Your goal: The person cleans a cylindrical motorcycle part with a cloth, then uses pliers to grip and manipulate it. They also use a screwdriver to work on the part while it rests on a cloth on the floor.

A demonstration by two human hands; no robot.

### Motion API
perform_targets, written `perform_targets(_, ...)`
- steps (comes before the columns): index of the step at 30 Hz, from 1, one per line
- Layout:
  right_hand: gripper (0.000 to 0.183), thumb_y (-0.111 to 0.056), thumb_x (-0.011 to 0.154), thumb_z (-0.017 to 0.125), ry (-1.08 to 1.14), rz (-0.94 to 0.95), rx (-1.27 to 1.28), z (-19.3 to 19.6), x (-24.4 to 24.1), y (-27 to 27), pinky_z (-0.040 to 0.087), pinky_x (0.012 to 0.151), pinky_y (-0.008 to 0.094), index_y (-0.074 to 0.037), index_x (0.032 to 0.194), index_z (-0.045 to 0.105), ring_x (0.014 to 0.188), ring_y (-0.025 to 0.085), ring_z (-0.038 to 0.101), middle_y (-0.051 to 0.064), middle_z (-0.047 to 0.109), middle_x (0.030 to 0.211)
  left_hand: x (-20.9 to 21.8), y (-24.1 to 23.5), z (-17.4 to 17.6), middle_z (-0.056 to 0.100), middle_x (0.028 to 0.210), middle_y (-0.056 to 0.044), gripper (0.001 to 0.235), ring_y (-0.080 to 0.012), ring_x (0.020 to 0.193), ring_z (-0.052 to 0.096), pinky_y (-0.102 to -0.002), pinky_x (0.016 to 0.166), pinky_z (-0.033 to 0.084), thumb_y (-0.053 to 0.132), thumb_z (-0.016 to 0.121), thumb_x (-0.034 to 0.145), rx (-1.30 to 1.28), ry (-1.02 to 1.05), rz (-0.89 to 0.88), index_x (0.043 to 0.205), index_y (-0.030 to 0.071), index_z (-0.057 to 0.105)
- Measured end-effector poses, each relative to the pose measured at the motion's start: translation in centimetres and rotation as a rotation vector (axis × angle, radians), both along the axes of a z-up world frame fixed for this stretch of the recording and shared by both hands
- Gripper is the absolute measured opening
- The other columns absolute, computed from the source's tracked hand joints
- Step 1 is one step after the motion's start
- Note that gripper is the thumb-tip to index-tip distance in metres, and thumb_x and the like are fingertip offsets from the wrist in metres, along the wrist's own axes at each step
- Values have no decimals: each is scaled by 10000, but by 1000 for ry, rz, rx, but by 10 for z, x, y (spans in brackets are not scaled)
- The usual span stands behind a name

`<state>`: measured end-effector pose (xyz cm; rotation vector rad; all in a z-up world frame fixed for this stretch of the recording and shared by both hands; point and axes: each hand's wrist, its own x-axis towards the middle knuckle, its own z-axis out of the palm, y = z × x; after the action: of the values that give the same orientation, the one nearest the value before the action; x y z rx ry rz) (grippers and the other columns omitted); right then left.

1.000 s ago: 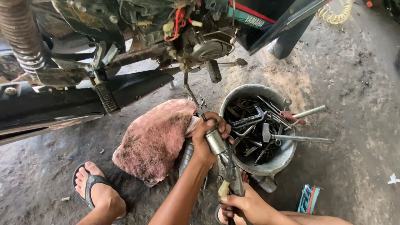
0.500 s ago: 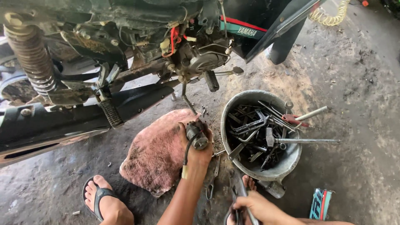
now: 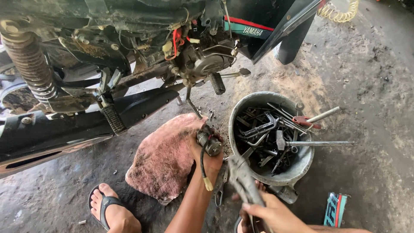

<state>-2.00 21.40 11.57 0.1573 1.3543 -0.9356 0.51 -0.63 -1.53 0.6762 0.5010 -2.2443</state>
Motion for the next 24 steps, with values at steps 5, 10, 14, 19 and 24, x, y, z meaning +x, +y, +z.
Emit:
perform_targets(5, 324, -91, 877, 704, 212, 209, -78, -47, -11, 33, 588, 720, 309, 16, 1181, 679, 744, 159, 707, 82, 713, 871, 10, -6, 29, 661, 810, -149, 450, -273, 716, 650, -390, 617, 562, 434, 463, 934, 60, -53, -100, 1001, 18, 622)
perform_targets(10, 351, -143, 922, 664, 111, 192, -94, -37, -5, 30, 528, 694, 300, 73, 1199, 666, 736, 195, 687, 144, 705, 834, 8, -1, 22, 623, 704, -116, 425, -260, 629, 615, -363, 552, 552, 495, 623, 935, 39, -39, -109, 871, 77, 587)
perform_targets(14, 467, -172, 925, 633, 44, 281, -179, -20, -1, 21, 530, 776, 273, 12, 1353, 597, 840, 156, 682, 109, 728, 928, 0, -1, -5, 632, 711, -98, 357, -225, 655, 628, -337, 586, 579, 404, 628, 973, 161, 179, -66, 851, 70, 595)
perform_targets(19, 639, -183, 875, 671, -73, 221, -242, -26, 6, 24, 543, 939, 280, 48, 1451, 519, 1022, 194, 726, 140, 756, 1081, 4, 0, 5, 644, 734, -84, 416, -207, 663, 623, -331, 567, 553, 453, 567, 946, 178, 278, -13, 866, 49, 626)
perform_targets(24, 610, -166, 866, 658, 73, 40, -289, 7, -1, 1, 536, 840, 332, 23, 1434, 542, 945, 220, 707, 144, 757, 1056, 22, -18, 30, 639, 702, -77, 420, -225, 629, 615, -362, 541, 548, 514, 548, 872, -16, 73, -192, 852, 106, 644)
